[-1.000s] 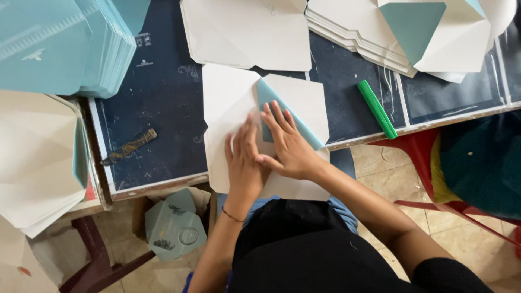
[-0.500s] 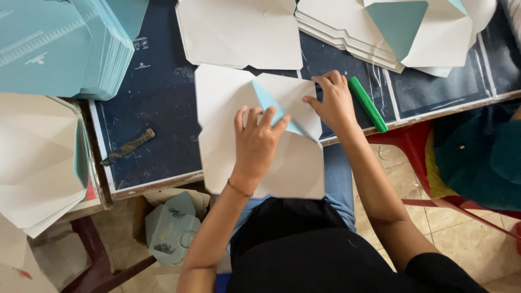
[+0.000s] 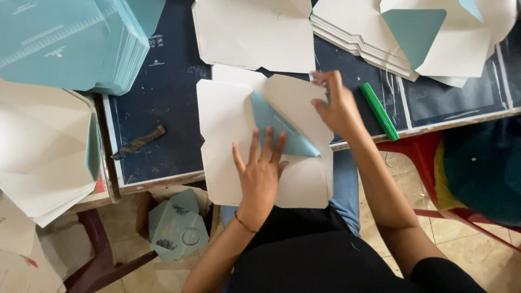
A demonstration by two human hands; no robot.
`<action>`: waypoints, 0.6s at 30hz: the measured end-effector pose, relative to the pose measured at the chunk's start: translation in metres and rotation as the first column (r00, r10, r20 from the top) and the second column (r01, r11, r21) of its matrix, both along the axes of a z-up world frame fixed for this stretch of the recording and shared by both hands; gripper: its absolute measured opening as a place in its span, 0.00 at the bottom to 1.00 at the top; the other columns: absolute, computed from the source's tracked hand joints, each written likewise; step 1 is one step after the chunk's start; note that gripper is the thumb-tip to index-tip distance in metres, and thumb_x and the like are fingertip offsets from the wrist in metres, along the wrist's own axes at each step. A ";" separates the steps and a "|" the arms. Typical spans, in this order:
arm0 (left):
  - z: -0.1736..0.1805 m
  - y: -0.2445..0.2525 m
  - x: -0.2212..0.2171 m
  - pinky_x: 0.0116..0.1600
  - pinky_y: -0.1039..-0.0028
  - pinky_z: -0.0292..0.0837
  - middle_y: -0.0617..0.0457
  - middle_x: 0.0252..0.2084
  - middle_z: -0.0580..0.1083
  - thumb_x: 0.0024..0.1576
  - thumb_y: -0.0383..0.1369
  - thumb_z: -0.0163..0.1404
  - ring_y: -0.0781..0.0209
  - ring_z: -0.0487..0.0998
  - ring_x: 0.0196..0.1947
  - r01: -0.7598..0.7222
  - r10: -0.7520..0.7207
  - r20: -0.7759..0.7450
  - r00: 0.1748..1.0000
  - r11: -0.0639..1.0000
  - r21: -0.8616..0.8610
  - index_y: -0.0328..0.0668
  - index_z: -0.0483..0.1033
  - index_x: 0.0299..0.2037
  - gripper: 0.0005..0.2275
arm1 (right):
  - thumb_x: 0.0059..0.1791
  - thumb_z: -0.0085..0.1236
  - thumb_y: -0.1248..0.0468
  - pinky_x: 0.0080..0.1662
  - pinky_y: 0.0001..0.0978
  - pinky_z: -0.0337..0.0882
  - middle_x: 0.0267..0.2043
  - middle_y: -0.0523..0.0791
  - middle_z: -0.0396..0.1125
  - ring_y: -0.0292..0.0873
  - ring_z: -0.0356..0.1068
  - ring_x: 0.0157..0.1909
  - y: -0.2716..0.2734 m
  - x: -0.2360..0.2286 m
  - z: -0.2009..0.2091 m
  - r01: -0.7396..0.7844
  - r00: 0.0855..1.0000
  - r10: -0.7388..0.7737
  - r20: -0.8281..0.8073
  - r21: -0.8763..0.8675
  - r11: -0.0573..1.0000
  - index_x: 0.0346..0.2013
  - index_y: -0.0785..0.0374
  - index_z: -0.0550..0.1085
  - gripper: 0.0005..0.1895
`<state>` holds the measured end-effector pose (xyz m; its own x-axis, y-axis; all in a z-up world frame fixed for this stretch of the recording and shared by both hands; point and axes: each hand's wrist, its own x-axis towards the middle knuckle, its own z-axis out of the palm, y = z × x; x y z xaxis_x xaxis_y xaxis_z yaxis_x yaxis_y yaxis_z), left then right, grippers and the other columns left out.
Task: The person folds light blue paper inserts into white paper envelopes, pressing the folds to secure them. They stack the completed envelopes on the table and repeat the process with additional inserts and envelopes.
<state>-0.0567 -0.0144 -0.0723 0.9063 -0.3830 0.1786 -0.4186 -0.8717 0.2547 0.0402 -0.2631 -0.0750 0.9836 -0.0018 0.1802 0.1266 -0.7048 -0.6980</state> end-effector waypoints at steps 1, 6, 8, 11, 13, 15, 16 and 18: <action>-0.005 -0.001 -0.001 0.77 0.28 0.33 0.53 0.77 0.69 0.59 0.46 0.59 0.44 0.61 0.80 -0.011 0.011 -0.001 1.000 1.000 -0.006 0.62 0.68 0.76 0.32 | 0.49 0.65 0.75 0.57 0.60 0.74 0.65 0.59 0.70 0.71 0.73 0.60 0.008 -0.001 0.000 -0.075 0.997 0.075 -0.009 0.071 0.995 0.54 0.61 0.59 0.27; -0.009 0.001 0.000 0.77 0.29 0.39 0.50 0.75 0.70 0.58 0.41 0.64 0.45 0.66 0.76 -0.009 0.013 0.038 0.999 0.995 -0.102 0.56 0.69 0.75 0.33 | 0.54 0.64 0.59 0.52 0.72 0.74 0.78 0.54 0.61 0.75 0.73 0.57 0.058 -0.022 0.044 -0.162 0.977 0.171 -0.129 0.078 0.984 0.53 0.54 0.52 0.28; -0.019 0.001 0.000 0.76 0.32 0.44 0.53 0.76 0.69 0.52 0.44 0.69 0.47 0.68 0.75 -0.022 0.025 0.135 0.991 0.999 -0.026 0.56 0.73 0.69 0.32 | 0.54 0.62 0.44 0.58 0.77 0.70 0.81 0.62 0.53 0.78 0.65 0.66 0.072 -0.028 0.054 -0.258 0.950 0.275 -0.148 0.124 0.958 0.56 0.58 0.55 0.32; -0.030 0.002 -0.001 0.74 0.33 0.49 0.54 0.76 0.69 0.50 0.44 0.69 0.47 0.69 0.74 -0.021 0.027 0.137 0.990 0.999 -0.045 0.57 0.75 0.65 0.31 | 0.56 0.53 0.42 0.65 0.78 0.63 0.80 0.68 0.50 0.80 0.60 0.70 0.081 -0.034 0.051 -0.366 0.906 0.396 -0.151 0.192 0.910 0.70 0.70 0.51 0.42; -0.026 0.004 0.001 0.73 0.33 0.49 0.55 0.75 0.70 0.54 0.43 0.66 0.47 0.69 0.74 -0.011 0.019 0.126 0.992 0.998 -0.064 0.57 0.74 0.66 0.28 | 0.56 0.48 0.39 0.71 0.72 0.54 0.81 0.66 0.50 0.74 0.53 0.76 0.076 -0.033 0.028 -0.397 0.886 0.431 -0.170 0.198 0.896 0.74 0.69 0.48 0.45; -0.021 0.006 0.000 0.73 0.32 0.48 0.55 0.74 0.70 0.59 0.43 0.62 0.48 0.68 0.74 0.000 0.009 0.107 0.994 0.997 -0.083 0.57 0.74 0.66 0.24 | 0.57 0.43 0.35 0.77 0.65 0.45 0.82 0.64 0.49 0.69 0.46 0.81 0.070 -0.033 0.021 -0.425 0.865 0.462 -0.195 0.206 0.881 0.78 0.68 0.45 0.49; -0.019 0.007 0.000 0.72 0.33 0.49 0.54 0.73 0.70 0.60 0.43 0.61 0.47 0.68 0.74 0.015 -0.005 0.102 0.995 0.995 -0.100 0.57 0.74 0.66 0.23 | 0.57 0.42 0.36 0.75 0.67 0.50 0.85 0.58 0.46 0.68 0.47 0.81 0.066 -0.030 0.026 -0.410 0.838 0.473 -0.272 0.258 0.875 0.80 0.65 0.41 0.49; -0.016 0.008 0.002 0.71 0.33 0.49 0.52 0.72 0.71 0.61 0.42 0.60 0.46 0.68 0.74 0.022 -0.011 0.096 0.995 0.993 -0.114 0.57 0.74 0.67 0.23 | 0.57 0.42 0.38 0.73 0.68 0.55 0.87 0.52 0.42 0.66 0.49 0.80 0.058 -0.025 0.031 -0.397 0.799 0.492 -0.345 0.311 0.863 0.82 0.62 0.38 0.50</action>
<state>-0.0547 -0.0060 -0.0884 0.8769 -0.3695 0.3075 -0.4597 -0.8317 0.3113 0.0151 -0.2056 -0.0436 0.8681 0.4626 -0.1801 0.0666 -0.4681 -0.8812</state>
